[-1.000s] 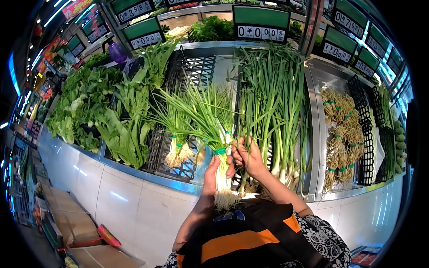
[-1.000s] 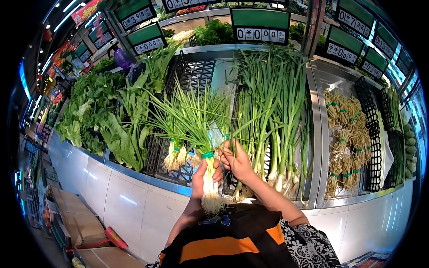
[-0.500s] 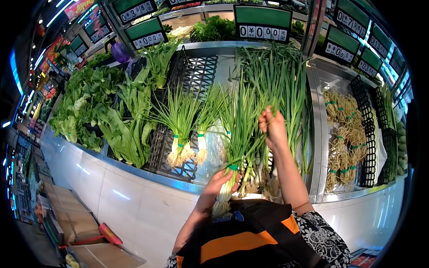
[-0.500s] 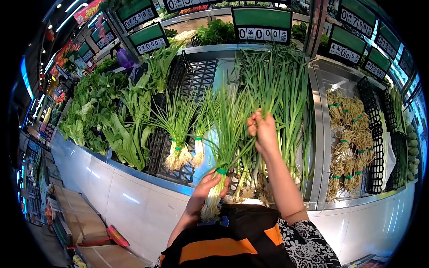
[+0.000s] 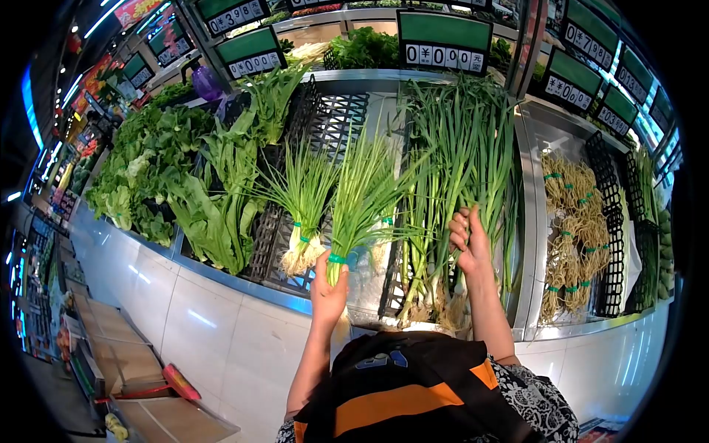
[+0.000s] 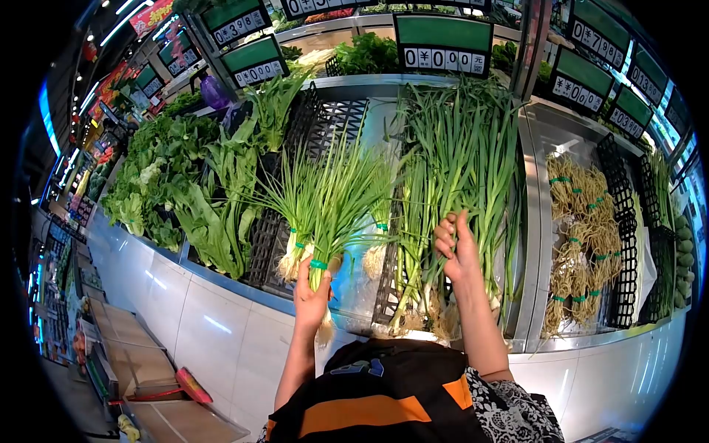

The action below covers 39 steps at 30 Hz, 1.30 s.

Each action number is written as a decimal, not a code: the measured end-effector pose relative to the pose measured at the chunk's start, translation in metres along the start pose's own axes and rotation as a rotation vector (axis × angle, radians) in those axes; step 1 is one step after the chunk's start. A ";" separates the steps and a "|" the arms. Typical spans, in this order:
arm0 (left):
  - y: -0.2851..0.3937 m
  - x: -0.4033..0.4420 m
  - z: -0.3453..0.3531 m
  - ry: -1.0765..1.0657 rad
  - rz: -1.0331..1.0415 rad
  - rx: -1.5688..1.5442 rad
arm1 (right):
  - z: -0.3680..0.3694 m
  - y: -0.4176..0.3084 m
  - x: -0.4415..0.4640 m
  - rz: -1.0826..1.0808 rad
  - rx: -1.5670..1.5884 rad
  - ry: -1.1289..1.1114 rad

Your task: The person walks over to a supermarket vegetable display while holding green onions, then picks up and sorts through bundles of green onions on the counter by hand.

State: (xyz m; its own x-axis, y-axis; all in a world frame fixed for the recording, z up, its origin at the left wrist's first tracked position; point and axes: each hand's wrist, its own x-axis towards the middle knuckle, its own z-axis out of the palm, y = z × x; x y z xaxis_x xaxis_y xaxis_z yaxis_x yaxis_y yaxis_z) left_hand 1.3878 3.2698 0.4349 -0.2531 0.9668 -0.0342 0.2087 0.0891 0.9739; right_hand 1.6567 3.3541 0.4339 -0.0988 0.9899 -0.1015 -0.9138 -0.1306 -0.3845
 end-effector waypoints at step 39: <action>0.012 -0.013 0.026 -0.162 0.007 -0.679 | 0.091 0.079 -0.027 0.134 -0.548 -0.054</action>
State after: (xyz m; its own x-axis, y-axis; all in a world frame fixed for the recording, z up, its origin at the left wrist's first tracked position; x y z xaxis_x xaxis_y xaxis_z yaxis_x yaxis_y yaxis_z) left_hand 1.4186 3.2645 0.4411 -0.0991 0.9950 -0.0087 -0.4405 -0.0361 0.8970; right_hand 1.5512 3.3216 0.4896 -0.2328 0.9623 -0.1403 -0.5555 -0.2500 -0.7930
